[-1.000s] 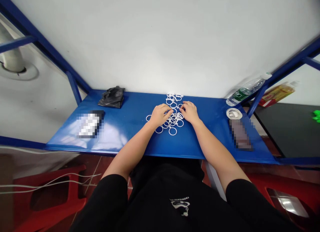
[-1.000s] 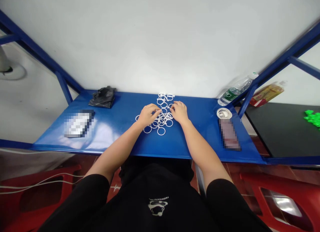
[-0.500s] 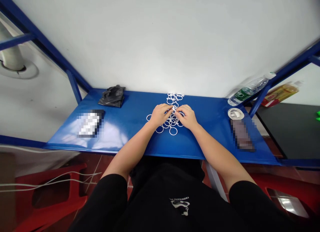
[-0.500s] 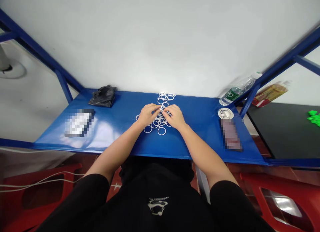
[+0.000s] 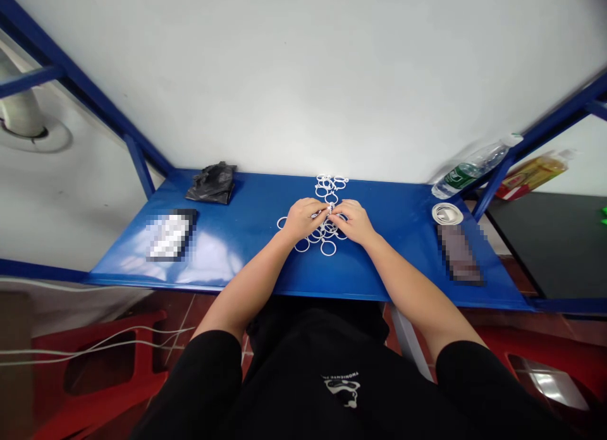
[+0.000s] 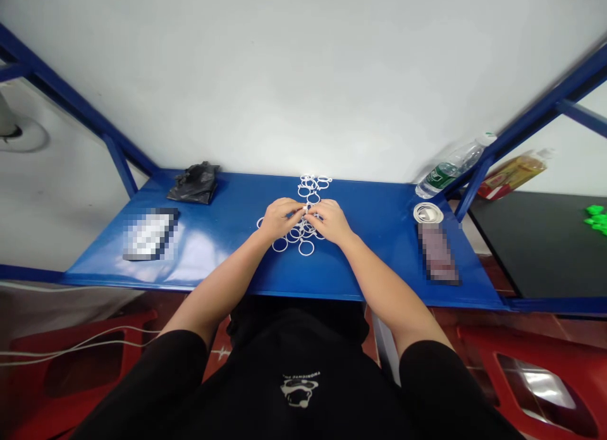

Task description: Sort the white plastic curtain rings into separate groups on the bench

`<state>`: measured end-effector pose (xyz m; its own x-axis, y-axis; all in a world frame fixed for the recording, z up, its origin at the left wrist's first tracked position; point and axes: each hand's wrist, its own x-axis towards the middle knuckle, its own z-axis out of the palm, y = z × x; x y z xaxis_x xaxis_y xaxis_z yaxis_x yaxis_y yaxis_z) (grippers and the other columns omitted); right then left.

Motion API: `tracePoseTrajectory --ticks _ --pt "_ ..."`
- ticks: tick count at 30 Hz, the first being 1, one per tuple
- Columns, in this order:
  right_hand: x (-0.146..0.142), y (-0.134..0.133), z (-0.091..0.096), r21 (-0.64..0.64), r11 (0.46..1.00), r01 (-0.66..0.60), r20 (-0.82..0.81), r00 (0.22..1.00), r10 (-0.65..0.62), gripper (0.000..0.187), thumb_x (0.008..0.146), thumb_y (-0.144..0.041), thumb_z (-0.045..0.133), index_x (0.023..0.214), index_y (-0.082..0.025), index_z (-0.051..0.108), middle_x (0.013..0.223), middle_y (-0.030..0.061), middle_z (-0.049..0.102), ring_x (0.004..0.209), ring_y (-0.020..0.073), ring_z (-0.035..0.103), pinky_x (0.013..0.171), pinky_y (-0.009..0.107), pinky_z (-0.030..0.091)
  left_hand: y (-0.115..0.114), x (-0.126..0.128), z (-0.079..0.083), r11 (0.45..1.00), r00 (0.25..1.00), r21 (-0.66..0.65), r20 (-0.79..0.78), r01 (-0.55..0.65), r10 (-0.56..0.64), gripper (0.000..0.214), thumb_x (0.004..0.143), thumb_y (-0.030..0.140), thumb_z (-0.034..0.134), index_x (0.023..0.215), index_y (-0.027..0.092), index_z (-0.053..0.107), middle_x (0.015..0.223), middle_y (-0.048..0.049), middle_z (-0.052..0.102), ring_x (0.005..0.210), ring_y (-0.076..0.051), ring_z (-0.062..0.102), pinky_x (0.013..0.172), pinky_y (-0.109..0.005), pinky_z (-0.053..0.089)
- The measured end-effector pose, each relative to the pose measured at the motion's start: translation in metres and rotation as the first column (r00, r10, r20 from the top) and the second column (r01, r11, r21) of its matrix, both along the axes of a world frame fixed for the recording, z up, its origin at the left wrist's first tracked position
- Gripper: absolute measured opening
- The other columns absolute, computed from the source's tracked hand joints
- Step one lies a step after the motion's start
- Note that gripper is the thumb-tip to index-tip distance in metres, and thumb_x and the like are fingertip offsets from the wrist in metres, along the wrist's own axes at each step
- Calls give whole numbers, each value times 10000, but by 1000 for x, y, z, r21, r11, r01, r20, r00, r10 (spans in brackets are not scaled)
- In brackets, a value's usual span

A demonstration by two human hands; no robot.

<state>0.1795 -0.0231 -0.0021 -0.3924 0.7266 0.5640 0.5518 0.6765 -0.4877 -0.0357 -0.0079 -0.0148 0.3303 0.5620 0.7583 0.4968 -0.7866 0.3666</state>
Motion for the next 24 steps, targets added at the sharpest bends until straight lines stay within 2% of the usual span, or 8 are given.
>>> tracePoseTrajectory --ticks 4,11,16,20,24 --pt "-1 -1 -2 -7 999 36 -81 996 -37 204 984 -480 711 958 -282 751 904 16 804 920 253 737 1086 508 507 -1 0 2 999 999 21 15 31 -31 191 1048 323 666 1034 208 818 904 -61 815 851 -180 767 801 -325 569" --pt "-4 -8 2 -39 991 126 -156 979 -131 227 1008 -461 672 1086 -275 776 931 41 810 903 254 737 958 458 573 -1 0 4 1000 1000 -18 -11 9 -9 241 1070 355 632 1017 210 818 897 -66 814 844 -185 766 800 -340 571" --pt "-3 -7 4 -25 991 133 -147 980 -135 214 1017 -436 655 997 -274 794 917 42 811 933 257 743 951 444 575 -2 1 4 1000 999 -9 -42 17 -17 253 1082 372 617 1047 216 814 923 -68 820 863 -187 768 804 -344 563" --pt "-3 -8 4 -37 990 136 -117 983 -139 172 1006 -388 659 964 -270 776 901 40 801 919 252 731 926 427 574 -4 0 5 1000 998 -2 -56 20 -20 259 1081 364 612 1002 209 805 900 -62 813 843 -185 760 787 -342 548" --pt "-6 -10 5 -45 992 120 -94 988 -124 143 996 -342 647 926 -266 745 853 29 774 870 239 711 905 410 564 -5 -1 5 998 995 -55 -99 10 -16 270 1078 362 609 951 211 793 854 -50 793 816 -178 744 787 -341 532"
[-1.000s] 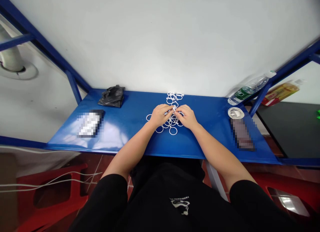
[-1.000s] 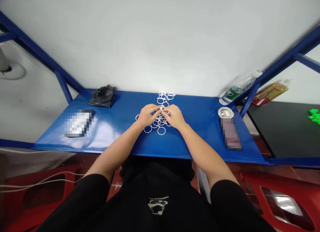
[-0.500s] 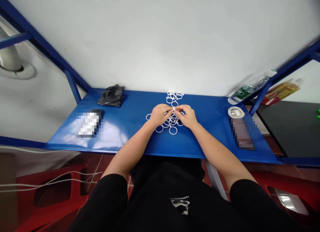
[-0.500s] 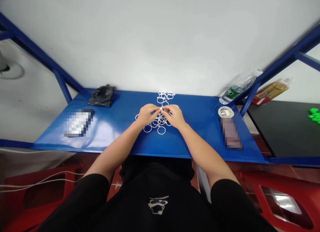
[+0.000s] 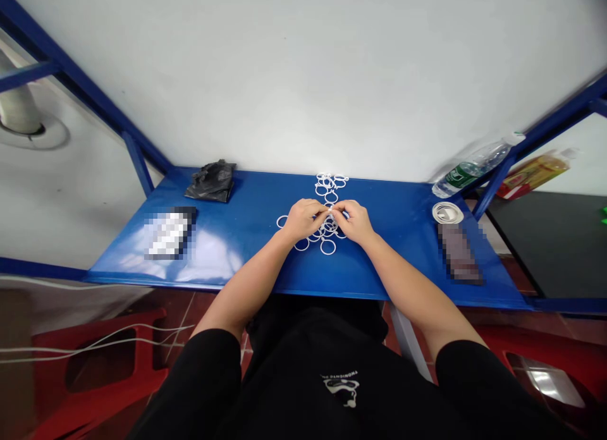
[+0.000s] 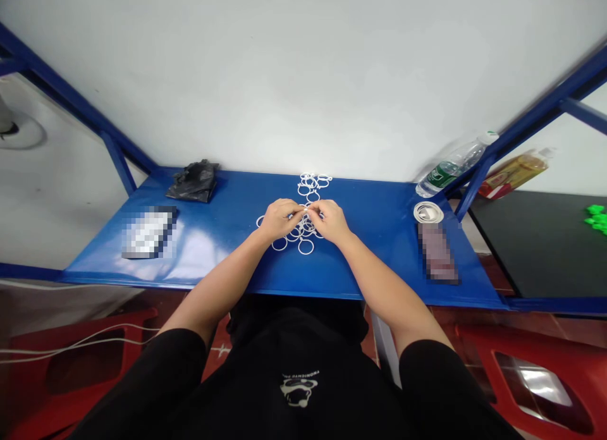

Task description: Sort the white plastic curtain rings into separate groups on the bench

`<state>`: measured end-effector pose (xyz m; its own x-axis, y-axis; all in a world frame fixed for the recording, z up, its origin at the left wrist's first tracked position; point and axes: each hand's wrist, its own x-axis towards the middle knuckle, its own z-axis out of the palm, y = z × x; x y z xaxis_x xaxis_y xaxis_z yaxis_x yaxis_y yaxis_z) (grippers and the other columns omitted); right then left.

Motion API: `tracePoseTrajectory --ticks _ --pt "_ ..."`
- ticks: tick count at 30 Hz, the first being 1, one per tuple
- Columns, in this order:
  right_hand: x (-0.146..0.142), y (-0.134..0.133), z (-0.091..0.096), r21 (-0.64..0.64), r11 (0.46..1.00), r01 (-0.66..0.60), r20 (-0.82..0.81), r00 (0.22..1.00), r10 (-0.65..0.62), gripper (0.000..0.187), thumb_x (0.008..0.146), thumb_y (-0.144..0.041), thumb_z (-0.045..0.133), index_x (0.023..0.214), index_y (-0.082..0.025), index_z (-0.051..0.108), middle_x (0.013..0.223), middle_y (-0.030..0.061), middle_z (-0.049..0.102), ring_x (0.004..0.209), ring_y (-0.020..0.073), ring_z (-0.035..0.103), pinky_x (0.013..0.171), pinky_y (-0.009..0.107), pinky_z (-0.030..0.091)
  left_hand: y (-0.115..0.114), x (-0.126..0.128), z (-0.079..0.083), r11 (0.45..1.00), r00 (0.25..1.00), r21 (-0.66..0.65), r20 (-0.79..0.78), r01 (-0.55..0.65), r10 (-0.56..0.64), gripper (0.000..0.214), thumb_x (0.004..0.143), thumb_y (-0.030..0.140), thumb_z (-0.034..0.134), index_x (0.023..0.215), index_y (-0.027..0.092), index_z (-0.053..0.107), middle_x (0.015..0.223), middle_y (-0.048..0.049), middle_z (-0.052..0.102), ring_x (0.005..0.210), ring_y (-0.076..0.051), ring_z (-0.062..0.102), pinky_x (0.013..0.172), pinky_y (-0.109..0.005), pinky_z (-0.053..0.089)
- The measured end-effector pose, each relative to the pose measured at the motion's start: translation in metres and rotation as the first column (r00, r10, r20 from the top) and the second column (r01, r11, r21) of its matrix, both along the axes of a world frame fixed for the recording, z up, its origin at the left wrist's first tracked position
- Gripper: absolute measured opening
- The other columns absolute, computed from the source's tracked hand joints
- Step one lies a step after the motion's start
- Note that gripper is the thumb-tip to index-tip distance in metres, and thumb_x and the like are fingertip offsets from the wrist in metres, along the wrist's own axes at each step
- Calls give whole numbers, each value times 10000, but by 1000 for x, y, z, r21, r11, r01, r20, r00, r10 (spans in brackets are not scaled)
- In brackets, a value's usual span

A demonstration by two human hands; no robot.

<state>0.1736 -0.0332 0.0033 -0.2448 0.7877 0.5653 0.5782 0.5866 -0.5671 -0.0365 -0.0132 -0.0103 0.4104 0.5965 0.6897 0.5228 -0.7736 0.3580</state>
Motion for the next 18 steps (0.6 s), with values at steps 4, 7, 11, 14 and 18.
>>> tracePoseTrajectory --ticks 4,7,11,14,18 --pt "3 5 -1 -3 1000 -14 6 1000 14 165 1006 -365 634 928 -262 735 879 30 775 881 238 708 937 420 551 2 1 -2 999 1000 -42 -3 -12 12 257 1070 360 630 933 211 789 837 -41 782 804 -173 732 784 -336 519" --pt "12 17 -6 -18 999 32 -9 999 -32 173 1001 -384 630 994 -252 742 955 53 780 929 252 711 948 433 550 5 1 -3 998 1000 -61 4 -23 23 208 1060 332 647 969 210 789 873 -42 792 828 -177 737 791 -336 527" --pt "26 34 -17 -98 983 153 -6 988 -155 205 979 -340 611 1080 -229 750 1041 89 769 989 274 710 966 455 559 9 0 -2 997 1000 -77 7 -24 25 173 1049 297 654 986 208 788 906 -50 796 860 -185 741 824 -345 553" --pt "30 41 -24 -188 968 167 74 985 -155 290 972 -306 584 1187 -214 755 1166 116 753 989 272 710 954 454 577 10 -3 0 997 1000 -67 13 -26 27 166 1041 272 651 968 204 784 913 -54 796 871 -189 742 829 -348 558" --pt "27 46 -28 -210 960 186 299 947 -118 493 1023 -311 512 1494 -251 644 1463 136 672 1291 345 622 1111 556 508 10 -4 2 997 1000 -74 -16 -21 20 158 1033 274 658 978 203 787 920 -50 801 856 -186 738 809 -341 548"
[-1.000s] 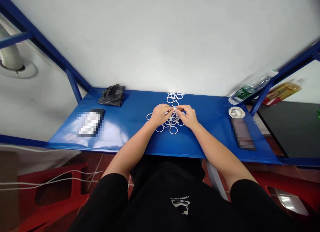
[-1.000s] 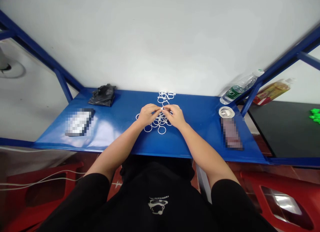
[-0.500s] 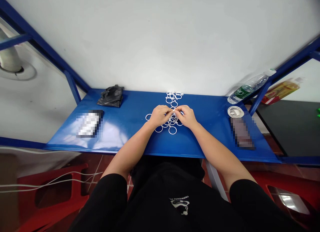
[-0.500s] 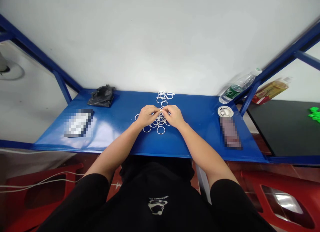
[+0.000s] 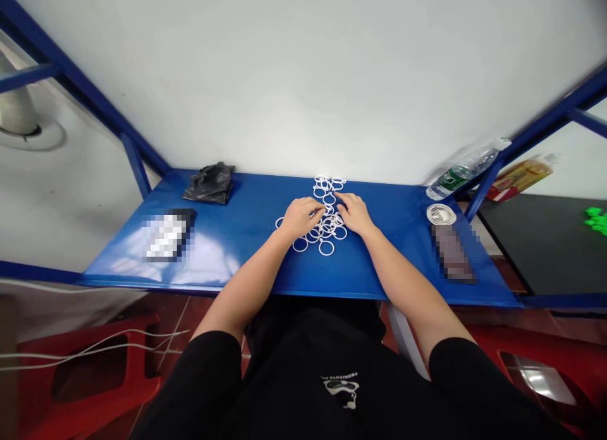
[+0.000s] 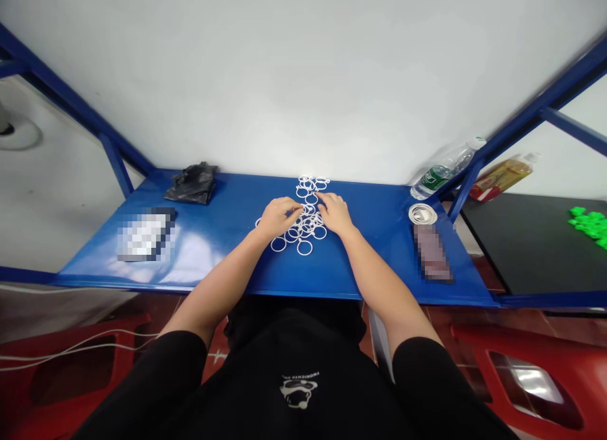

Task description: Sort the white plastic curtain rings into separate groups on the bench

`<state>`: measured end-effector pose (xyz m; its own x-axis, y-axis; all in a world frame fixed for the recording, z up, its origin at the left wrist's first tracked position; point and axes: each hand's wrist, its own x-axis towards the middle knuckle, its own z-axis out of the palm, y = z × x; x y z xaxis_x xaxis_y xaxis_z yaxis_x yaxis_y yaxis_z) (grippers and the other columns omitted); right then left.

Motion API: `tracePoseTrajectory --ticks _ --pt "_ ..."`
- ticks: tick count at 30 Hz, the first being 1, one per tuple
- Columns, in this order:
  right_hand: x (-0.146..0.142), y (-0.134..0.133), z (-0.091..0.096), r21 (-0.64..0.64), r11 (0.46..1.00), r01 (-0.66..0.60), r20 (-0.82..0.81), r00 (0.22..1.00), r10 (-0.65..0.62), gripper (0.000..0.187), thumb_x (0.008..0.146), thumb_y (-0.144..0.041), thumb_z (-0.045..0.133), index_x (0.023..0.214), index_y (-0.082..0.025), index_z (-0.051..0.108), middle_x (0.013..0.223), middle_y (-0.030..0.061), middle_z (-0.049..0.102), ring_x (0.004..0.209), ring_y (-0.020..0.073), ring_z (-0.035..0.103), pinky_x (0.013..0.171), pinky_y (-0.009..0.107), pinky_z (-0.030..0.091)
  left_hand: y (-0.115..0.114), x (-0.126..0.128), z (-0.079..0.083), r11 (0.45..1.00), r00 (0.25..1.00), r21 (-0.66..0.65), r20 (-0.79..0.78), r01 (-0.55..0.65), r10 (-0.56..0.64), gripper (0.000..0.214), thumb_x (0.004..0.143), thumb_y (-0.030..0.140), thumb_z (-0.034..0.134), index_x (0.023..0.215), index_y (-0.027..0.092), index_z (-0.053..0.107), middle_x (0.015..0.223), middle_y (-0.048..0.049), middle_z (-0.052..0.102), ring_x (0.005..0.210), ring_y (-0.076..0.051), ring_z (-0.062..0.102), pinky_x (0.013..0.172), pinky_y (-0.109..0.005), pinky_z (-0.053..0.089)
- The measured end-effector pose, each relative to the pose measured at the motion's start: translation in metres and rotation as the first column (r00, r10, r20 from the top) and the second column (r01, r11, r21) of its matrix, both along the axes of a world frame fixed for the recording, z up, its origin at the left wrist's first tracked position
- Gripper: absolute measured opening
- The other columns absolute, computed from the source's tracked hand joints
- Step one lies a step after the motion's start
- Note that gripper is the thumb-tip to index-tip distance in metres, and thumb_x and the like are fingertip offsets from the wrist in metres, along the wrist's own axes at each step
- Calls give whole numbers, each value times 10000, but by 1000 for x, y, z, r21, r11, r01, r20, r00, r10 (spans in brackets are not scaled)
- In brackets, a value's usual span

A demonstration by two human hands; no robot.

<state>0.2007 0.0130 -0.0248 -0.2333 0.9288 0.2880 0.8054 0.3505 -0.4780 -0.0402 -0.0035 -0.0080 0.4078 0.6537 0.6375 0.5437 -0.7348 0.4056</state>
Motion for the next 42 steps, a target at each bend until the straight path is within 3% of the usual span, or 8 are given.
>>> tracePoseTrajectory --ticks 3,6,10,24,30,36,39,42 --pt "-3 5 -5 -34 999 32 100 995 -28 487 1049 -372 513 1522 -347 627 1608 77 585 1491 399 472 1198 687 396 -1 0 0 1000 1000 -12 -15 18 -18 167 1032 278 653 981 200 791 921 -50 803 830 -180 730 788 -333 539" --pt "-2 8 -10 -21 1000 16 87 996 -14 369 1048 -406 556 1358 -353 749 1567 57 631 1503 395 482 1222 726 347 0 1 -1 1000 1000 -20 -16 18 -18 176 1033 281 650 975 200 795 918 -52 804 822 -179 726 787 -332 537" --pt "-1 6 -14 13 1000 28 34 999 -28 294 1020 -420 630 1223 -301 807 1447 68 725 1443 373 573 1211 686 394 0 1 -2 999 1000 -32 -8 14 -14 173 1030 277 654 966 200 795 919 -49 805 818 -176 724 782 -327 532" --pt "7 3 -2 129 980 151 -12 989 -150 327 882 -323 782 1195 -236 817 1199 110 817 1150 347 700 1040 569 550 1 0 -6 997 999 -70 8 41 -40 172 1028 272 658 964 198 799 869 -45 785 835 -179 718 810 -332 538" --pt "4 2 -3 106 990 93 -2 996 -93 122 940 -289 697 897 -252 806 1102 91 806 1071 322 684 1018 549 538 -1 1 -5 996 999 -87 3 32 -32 169 1028 277 655 957 203 790 870 -40 775 823 -172 707 820 -331 544" --pt "-5 -12 12 232 971 55 -199 980 -8 147 989 -333 658 990 -256 783 1260 101 755 1206 321 654 1095 564 511 -1 1 -3 996 1000 -88 12 15 -14 189 1042 319 639 1010 201 784 881 -50 774 824 -186 710 829 -345 547" --pt "-17 -25 20 287 957 -46 -187 977 103 133 994 -323 662 998 -277 787 1283 77 753 1233 304 656 1105 546 523 -3 1 1 996 1000 -87 20 -11 13 237 1065 358 607 1069 194 780 895 -60 772 831 -193 712 813 -340 539" --pt "-27 -34 26 336 940 -67 -181 974 134 123 985 -314 678 971 -280 795 1284 71 757 1222 297 670 1088 533 543 -4 0 2 993 997 -115 63 -27 34 283 1086 377 565 1027 190 769 902 -60 771 844 -188 710 798 -320 527"
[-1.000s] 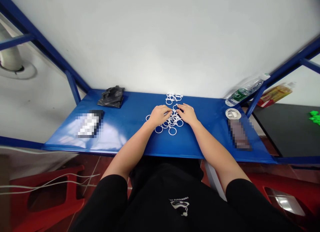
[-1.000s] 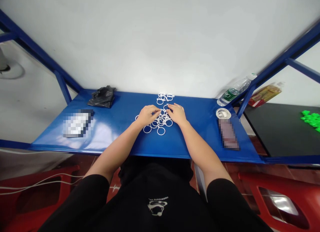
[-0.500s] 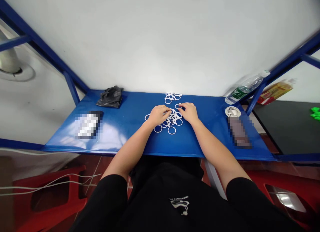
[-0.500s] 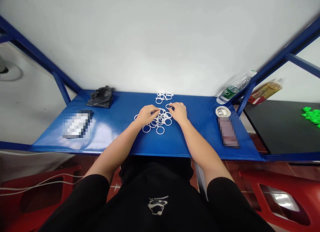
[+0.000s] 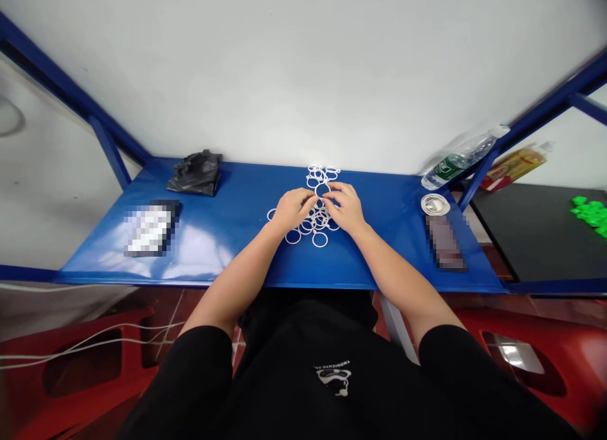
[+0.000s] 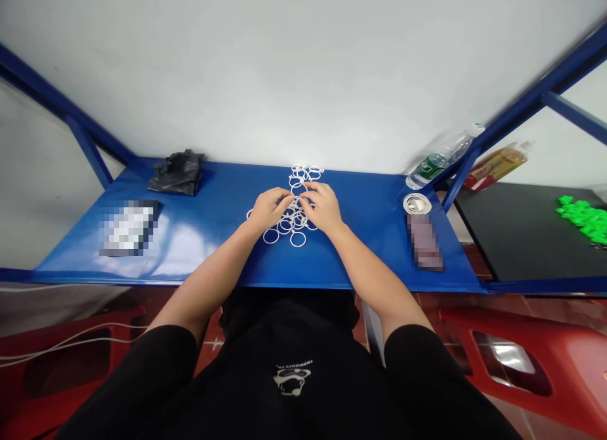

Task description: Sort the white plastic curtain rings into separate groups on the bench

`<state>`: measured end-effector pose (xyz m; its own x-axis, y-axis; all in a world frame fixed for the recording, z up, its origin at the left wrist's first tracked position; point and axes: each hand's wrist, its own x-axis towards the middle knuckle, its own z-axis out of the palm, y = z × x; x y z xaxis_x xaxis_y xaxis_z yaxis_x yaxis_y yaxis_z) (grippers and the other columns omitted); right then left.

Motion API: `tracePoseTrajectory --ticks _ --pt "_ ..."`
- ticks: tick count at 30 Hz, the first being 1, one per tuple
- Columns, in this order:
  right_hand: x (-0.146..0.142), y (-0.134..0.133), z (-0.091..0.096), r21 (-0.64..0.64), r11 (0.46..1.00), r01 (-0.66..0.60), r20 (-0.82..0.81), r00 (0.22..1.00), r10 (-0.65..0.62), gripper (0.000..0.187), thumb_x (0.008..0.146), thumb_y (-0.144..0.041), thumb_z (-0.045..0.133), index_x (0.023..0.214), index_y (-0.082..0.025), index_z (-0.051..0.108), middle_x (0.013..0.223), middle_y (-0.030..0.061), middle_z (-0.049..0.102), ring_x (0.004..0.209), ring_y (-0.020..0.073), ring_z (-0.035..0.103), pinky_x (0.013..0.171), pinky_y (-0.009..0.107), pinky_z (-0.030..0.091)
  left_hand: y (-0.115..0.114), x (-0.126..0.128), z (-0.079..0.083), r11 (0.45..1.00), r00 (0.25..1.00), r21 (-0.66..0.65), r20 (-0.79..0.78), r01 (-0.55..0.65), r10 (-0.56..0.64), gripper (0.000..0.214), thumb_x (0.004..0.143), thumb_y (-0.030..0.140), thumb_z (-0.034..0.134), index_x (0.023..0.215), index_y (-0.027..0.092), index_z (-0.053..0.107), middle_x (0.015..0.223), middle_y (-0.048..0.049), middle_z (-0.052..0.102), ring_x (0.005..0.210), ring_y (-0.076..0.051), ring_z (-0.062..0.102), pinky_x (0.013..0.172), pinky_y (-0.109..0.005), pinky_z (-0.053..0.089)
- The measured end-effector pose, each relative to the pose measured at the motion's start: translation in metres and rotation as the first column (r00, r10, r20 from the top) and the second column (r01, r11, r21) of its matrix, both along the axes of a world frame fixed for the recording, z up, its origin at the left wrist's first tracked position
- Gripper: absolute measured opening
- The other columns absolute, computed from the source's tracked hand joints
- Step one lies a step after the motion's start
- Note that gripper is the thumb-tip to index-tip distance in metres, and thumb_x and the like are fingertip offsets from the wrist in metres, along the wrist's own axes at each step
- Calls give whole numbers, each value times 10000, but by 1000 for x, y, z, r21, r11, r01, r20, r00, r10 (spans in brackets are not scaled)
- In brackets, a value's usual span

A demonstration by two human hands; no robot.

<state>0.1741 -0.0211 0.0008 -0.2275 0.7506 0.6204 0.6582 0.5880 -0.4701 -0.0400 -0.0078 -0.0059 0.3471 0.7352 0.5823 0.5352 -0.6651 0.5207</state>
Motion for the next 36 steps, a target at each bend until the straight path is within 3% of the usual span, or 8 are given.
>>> tracePoseTrajectory --ticks 7,13,19,22,25,28,36 --pt "-3 -9 3 -11 999 -33 -107 994 32 176 1008 -366 651 984 -292 809 1091 62 809 1056 269 741 1009 502 597 3 2 -7 994 997 -93 47 -53 58 246 1034 341 594 876 194 713 810 -30 743 726 -162 655 674 -290 467" --pt "-4 -13 -2 -89 992 -90 -209 975 70 296 999 -440 668 1216 -282 794 936 28 823 828 214 769 882 404 637 1 3 -5 995 997 -78 42 -55 59 255 979 279 578 751 199 660 702 -6 690 642 -147 601 619 -286 423" --pt "-7 -17 1 -41 989 -143 -99 985 139 263 1034 -450 626 1045 -292 837 934 45 830 817 210 759 801 367 617 1 3 -7 998 999 -60 -5 -37 37 240 957 247 610 738 196 694 681 -7 693 628 -151 611 615 -290 429" --pt "-8 -18 2 -20 991 -134 -90 987 132 258 1036 -429 619 1009 -287 832 910 43 825 785 207 749 784 364 611 1 3 -7 1000 1000 -4 4 -20 20 192 996 249 603 964 193 783 831 -42 768 773 -184 692 751 -319 522" --pt "-8 -17 3 -4 996 -94 -115 989 93 240 1035 -405 626 1014 -276 827 905 40 820 790 206 749 789 360 609 -1 3 -4 995 999 91 41 -34 30 278 1060 282 567 1235 192 762 1074 -95 800 994 -223 725 928 -388 554" --pt "-6 -16 4 13 999 -51 -155 986 52 232 1040 -385 626 1024 -270 826 910 38 817 813 207 754 800 358 609 -3 4 0 987 999 159 43 -20 14 261 1086 336 575 1188 217 784 1093 -95 798 1004 -220 723 934 -403 553" --pt "-5 -14 1 -14 999 -46 -157 987 43 233 1045 -391 629 1003 -271 825 920 37 817 843 208 758 818 353 611 -3 7 -4 952 999 307 42 9 -23 230 1072 383 648 1049 229 817 911 -55 801 832 -181 717 767 -346 504"
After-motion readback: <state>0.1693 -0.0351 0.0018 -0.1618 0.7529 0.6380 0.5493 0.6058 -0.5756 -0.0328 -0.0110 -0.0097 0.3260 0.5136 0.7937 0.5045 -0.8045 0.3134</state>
